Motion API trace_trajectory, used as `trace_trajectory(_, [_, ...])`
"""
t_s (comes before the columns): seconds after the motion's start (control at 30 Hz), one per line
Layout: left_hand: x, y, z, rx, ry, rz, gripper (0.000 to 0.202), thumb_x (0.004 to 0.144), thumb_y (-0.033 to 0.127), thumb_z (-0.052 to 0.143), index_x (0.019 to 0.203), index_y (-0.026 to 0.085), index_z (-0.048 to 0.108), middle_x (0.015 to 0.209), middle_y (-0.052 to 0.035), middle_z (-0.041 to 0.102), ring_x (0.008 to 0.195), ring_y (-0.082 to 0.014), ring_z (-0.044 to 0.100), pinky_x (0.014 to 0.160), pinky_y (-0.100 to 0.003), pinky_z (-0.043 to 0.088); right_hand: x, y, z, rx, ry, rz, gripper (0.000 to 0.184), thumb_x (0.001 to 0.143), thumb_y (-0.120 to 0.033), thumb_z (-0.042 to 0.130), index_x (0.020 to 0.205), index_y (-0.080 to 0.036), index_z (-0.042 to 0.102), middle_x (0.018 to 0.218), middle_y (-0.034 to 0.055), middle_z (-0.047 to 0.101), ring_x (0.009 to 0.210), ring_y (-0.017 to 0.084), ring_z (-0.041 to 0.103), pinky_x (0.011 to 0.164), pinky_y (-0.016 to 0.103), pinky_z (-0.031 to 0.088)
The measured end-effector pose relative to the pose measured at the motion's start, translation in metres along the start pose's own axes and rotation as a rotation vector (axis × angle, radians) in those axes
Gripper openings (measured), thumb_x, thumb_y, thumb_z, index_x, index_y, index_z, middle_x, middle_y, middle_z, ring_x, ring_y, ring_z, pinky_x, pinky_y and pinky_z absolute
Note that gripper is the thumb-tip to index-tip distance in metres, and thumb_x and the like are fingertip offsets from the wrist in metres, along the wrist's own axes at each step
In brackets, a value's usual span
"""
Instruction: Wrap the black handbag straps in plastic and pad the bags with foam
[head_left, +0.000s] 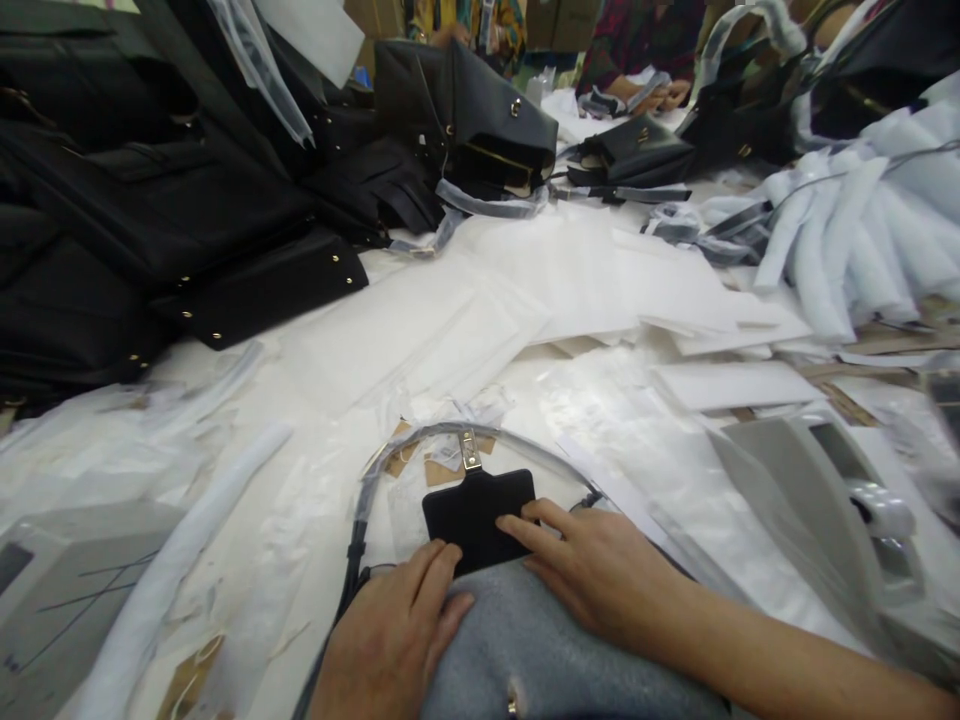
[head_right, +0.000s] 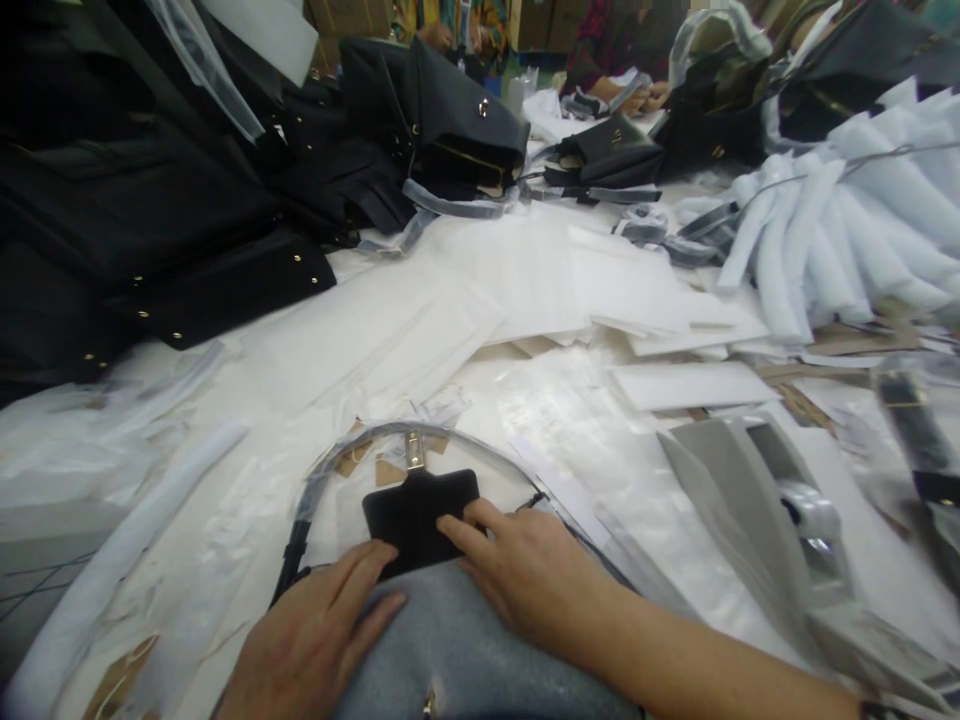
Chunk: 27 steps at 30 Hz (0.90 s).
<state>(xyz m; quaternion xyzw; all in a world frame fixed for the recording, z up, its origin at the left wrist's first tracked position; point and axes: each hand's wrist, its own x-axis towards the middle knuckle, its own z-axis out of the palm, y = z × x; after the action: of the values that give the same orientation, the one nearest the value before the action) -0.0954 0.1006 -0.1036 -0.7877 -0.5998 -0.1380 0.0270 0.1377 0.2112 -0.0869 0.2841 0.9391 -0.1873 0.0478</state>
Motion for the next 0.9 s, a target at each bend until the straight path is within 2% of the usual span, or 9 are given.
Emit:
trace_trajectory(0.1, [0.003,0.009,-0.004,0.068,0.019,0.075,0.032,0.102,0.026,0.036,0.113,0.021,0.066,0.112,-0.0062,0.073,0.094,-0.0208,0.068,0.088,-0.037,0.051,-0.001,-0.001,0.001,-0.016,0.001,-0.009,0.053,0.095,-0.021,0.050,0.146,-0.030,0.039,0.122,0.0061,0.063,0.074,0.019,0.068,0.058,0.031,0.049])
trace_trajectory(0.17, [0.001,0.017,-0.003,0.057,0.059,0.133,0.033,0.101,0.021,0.037,0.114,0.023,0.067,0.118,-0.0057,0.071,0.106,-0.0211,0.064,0.106,-0.040,0.041,-0.002,-0.002,0.002,-0.018,0.003,-0.015,0.053,0.095,-0.019,0.050,0.146,-0.030,0.040,0.122,0.0063,0.063,0.074,0.019,0.068,0.058,0.031,0.049])
trace_trajectory(0.27, [-0.007,0.026,0.005,-0.056,0.124,0.195,0.035,0.101,0.018,0.035,0.109,0.023,0.069,0.114,-0.0029,0.072,0.111,-0.0166,0.061,0.117,-0.035,0.028,-0.002,-0.001,0.004,-0.013,0.006,-0.013,0.052,0.095,-0.018,0.050,0.145,-0.030,0.042,0.123,0.0071,0.064,0.074,0.018,0.068,0.059,0.030,0.048])
trace_trajectory(0.37, [-0.018,0.029,0.009,-0.033,0.078,0.288,0.040,0.103,0.041,0.035,0.121,0.023,0.066,0.121,-0.0048,0.070,0.120,-0.0189,0.057,0.122,-0.041,0.017,-0.002,0.000,0.005,0.008,0.021,-0.020,0.051,0.096,-0.020,0.050,0.146,-0.030,0.042,0.124,0.0077,0.063,0.077,0.018,0.069,0.062,0.030,0.049])
trace_trajectory(0.43, [-0.024,0.030,0.006,0.042,0.039,0.362,0.061,0.096,0.065,0.034,0.136,0.024,0.058,0.131,-0.0092,0.065,0.129,-0.0255,0.052,0.122,-0.050,0.009,-0.003,0.000,0.004,0.026,0.033,-0.023,0.051,0.096,-0.021,0.050,0.146,-0.030,0.043,0.124,0.0077,0.063,0.081,0.020,0.069,0.064,0.031,0.050])
trace_trajectory(0.5, [-0.029,0.032,0.001,0.085,0.002,0.370,0.075,0.089,0.075,0.036,0.145,0.026,0.048,0.139,-0.0129,0.059,0.135,-0.0305,0.046,0.120,-0.055,0.008,-0.004,-0.001,0.003,0.046,0.043,-0.016,0.049,0.097,-0.023,0.050,0.145,-0.029,0.045,0.124,0.0077,0.064,0.083,0.020,0.070,0.066,0.032,0.052])
trace_trajectory(0.7, [-0.041,0.042,0.000,-0.005,-0.142,0.222,0.080,0.086,0.065,0.057,0.154,0.031,0.031,0.158,-0.0143,0.036,0.145,-0.0339,0.033,0.111,-0.059,0.031,0.005,-0.001,-0.015,0.200,0.178,-0.031,0.038,0.097,-0.029,0.052,0.133,-0.020,0.060,0.126,0.0104,0.066,0.107,0.024,0.066,0.092,0.037,0.053])
trace_trajectory(0.8, [-0.042,0.044,0.002,-0.078,-0.178,0.190,0.079,0.085,0.062,0.062,0.153,0.034,0.032,0.160,-0.0136,0.032,0.145,-0.0345,0.032,0.113,-0.063,0.029,0.033,0.000,-0.029,0.366,0.320,0.070,0.035,0.095,-0.028,0.056,0.127,-0.017,0.065,0.128,0.0125,0.066,0.122,0.026,0.059,0.109,0.041,0.042])
trace_trajectory(0.9, [-0.039,0.044,0.001,-0.116,-0.213,0.172,0.074,0.087,0.060,0.060,0.151,0.034,0.035,0.159,-0.0140,0.034,0.145,-0.0342,0.033,0.114,-0.064,0.026,0.070,-0.001,-0.039,0.509,0.336,0.214,0.045,0.089,-0.027,0.065,0.131,-0.011,0.062,0.118,0.0149,0.072,0.116,0.030,0.064,0.104,0.044,0.046])
